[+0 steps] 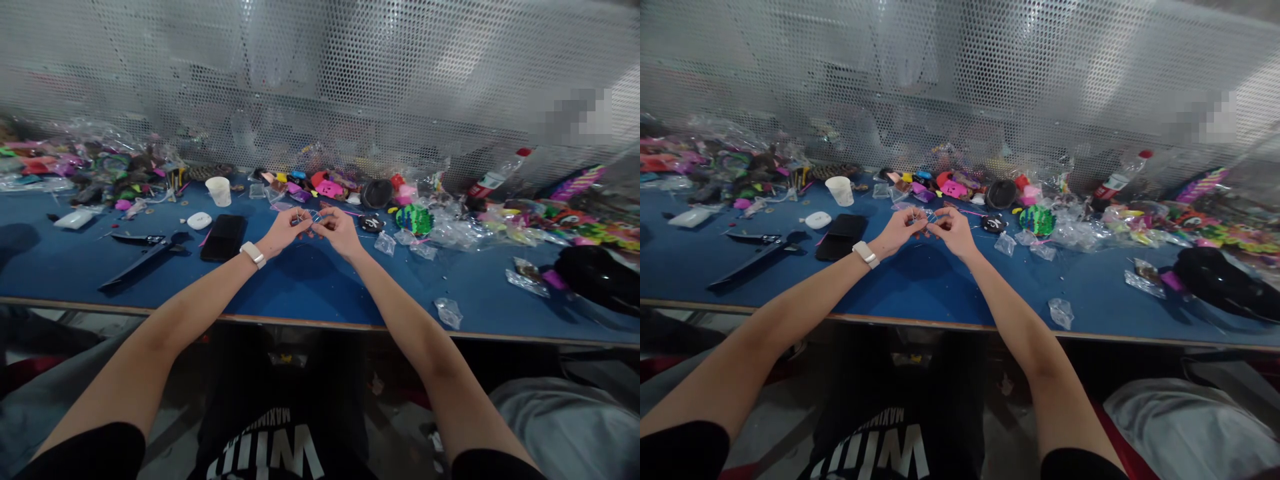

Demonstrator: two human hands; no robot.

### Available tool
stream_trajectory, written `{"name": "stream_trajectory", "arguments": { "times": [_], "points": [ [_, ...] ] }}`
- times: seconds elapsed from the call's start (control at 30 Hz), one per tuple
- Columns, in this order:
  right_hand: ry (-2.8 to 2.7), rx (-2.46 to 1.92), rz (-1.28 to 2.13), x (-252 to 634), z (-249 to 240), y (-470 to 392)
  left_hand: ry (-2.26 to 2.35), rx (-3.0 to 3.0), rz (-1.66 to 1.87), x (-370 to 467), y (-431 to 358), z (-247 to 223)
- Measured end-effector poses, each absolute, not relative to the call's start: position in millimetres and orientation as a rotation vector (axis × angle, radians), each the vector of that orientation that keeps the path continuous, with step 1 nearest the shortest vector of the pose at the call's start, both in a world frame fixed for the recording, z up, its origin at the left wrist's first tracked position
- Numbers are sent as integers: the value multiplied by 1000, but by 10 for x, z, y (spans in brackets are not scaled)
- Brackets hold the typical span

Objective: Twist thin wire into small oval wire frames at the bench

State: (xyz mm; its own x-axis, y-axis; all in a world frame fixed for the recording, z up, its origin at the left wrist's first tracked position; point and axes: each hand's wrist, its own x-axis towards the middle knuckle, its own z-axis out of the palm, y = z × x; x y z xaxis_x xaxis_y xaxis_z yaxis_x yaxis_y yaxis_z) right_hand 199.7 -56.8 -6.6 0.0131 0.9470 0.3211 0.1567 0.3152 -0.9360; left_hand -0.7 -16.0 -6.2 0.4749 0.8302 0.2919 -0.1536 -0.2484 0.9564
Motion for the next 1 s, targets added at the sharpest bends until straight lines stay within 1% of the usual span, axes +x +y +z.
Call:
{"name": "stream_trajectory", "arguments": {
  "times": [0.23, 0.43, 0.73, 1.0],
  "points": [
    [-1446, -1073, 860, 2006, -79, -571, 696, 1516, 1167, -43, -83, -65],
    [-1470, -1160, 814, 2098, -109, -533, 806, 1434, 1279, -110, -33, -27],
    [-1498, -1190, 669, 2127, -83, -528, 758, 1304, 1226, -83, -54, -15],
    [-1511, -1183, 609, 2146, -31, -552, 711, 1266, 1207, -86, -38, -40]
  ]
}}
